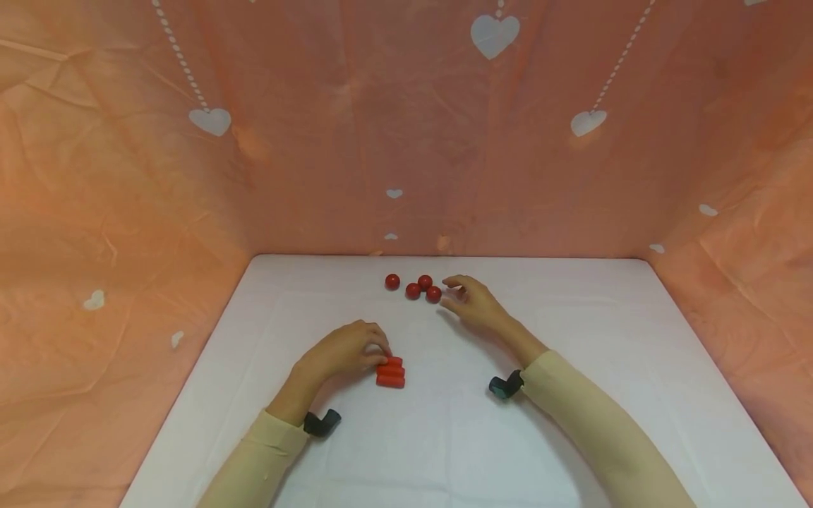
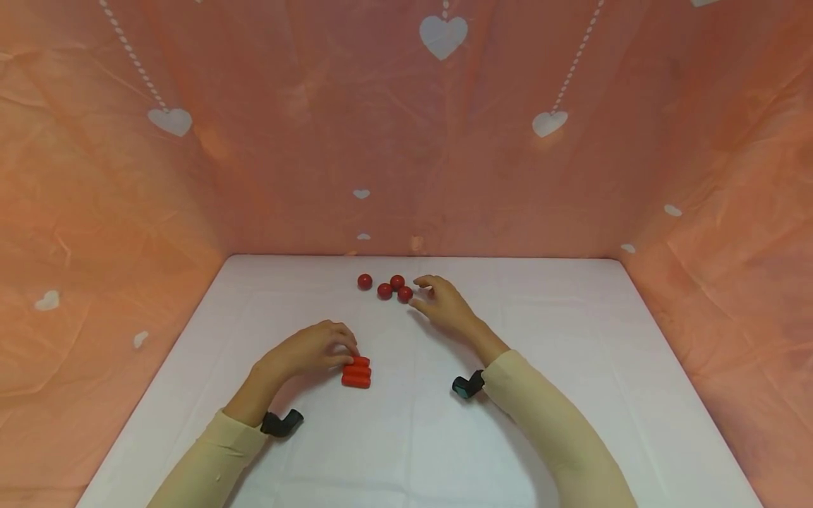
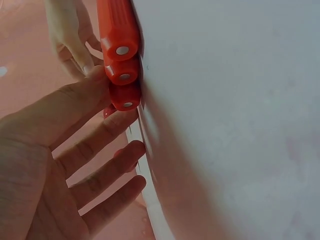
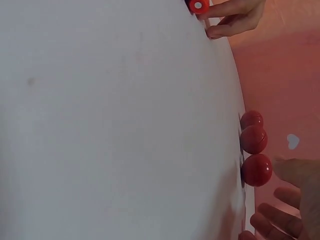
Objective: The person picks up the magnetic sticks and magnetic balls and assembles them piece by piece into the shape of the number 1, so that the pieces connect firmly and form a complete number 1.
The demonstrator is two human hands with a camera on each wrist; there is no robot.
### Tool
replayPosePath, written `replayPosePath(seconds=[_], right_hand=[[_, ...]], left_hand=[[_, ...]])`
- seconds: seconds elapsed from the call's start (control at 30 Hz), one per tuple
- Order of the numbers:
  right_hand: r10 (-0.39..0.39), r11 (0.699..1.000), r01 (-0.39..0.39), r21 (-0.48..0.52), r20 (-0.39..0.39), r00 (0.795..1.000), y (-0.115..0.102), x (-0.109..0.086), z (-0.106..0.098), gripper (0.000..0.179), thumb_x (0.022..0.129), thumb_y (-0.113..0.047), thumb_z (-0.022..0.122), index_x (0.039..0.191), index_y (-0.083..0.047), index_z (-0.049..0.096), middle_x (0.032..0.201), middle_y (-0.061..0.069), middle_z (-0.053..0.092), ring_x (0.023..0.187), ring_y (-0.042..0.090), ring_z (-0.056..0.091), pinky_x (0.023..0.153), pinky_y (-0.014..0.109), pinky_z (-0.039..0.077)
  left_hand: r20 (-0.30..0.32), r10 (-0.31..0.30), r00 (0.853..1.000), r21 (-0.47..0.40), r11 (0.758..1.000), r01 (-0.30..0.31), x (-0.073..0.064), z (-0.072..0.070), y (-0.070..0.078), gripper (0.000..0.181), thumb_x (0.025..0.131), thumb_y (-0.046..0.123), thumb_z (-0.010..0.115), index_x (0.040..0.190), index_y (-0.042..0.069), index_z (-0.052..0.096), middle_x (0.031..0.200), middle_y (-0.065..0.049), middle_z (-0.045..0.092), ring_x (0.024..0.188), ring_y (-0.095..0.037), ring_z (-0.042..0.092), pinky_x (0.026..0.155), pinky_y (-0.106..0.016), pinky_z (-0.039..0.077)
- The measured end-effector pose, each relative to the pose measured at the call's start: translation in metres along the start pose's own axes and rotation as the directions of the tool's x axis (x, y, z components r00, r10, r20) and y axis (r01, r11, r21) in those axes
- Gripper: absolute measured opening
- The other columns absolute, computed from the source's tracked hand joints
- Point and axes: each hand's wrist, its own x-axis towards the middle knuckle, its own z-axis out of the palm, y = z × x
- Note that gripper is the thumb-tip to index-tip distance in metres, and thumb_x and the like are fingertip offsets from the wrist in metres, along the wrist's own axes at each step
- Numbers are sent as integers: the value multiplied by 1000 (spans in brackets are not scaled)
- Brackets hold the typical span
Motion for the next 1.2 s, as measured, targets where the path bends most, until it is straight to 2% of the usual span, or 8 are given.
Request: replayPosePath(seconds=[0.23, 0.53, 0.9, 1.2], right_hand=[[76, 997, -76, 4, 0, 997, -5, 5, 5, 51, 101, -26, 77, 144, -4, 62, 141, 18, 65, 120, 34, 60, 107, 51, 51], [141, 990, -141, -30, -19, 990, -9, 10, 12, 51, 100, -31, 78, 142, -5, 64, 132, 16, 67, 111, 32, 61, 98, 46, 52], [145, 985, -150, -82, -67, 987, -14, 12, 19, 48, 99, -33, 79, 134, -2, 70, 120, 16, 68, 105, 31, 62, 92, 46, 53], [157, 982, -165, -93, -92, 983, -15, 12, 23, 43, 98, -31, 80, 131, -3, 72, 119, 15, 69, 107, 31, 63, 93, 47, 53]], left_hand=[[-8, 9, 1000, -5, 1000, -9, -1, 1, -1, 11, 98, 17, 81, 108, 20, 84, 116, 3, 74, 115, -21, 66, 104, -44, 55], [-15, 7, 1000, 14, 1000, -7, -1, 3, 0, 11, 97, 19, 81, 108, 21, 84, 115, 4, 74, 115, -21, 66, 103, -43, 55], [-18, -10, 1000, -1, 1000, 10, -1, 2, 2, 10, 97, 16, 81, 106, 20, 83, 115, 3, 74, 116, -22, 65, 104, -43, 55], [-20, -21, 1000, -15, 1000, 20, 0, 3, 1, 9, 97, 16, 81, 105, 20, 82, 114, 3, 74, 115, -21, 65, 103, -43, 55]])
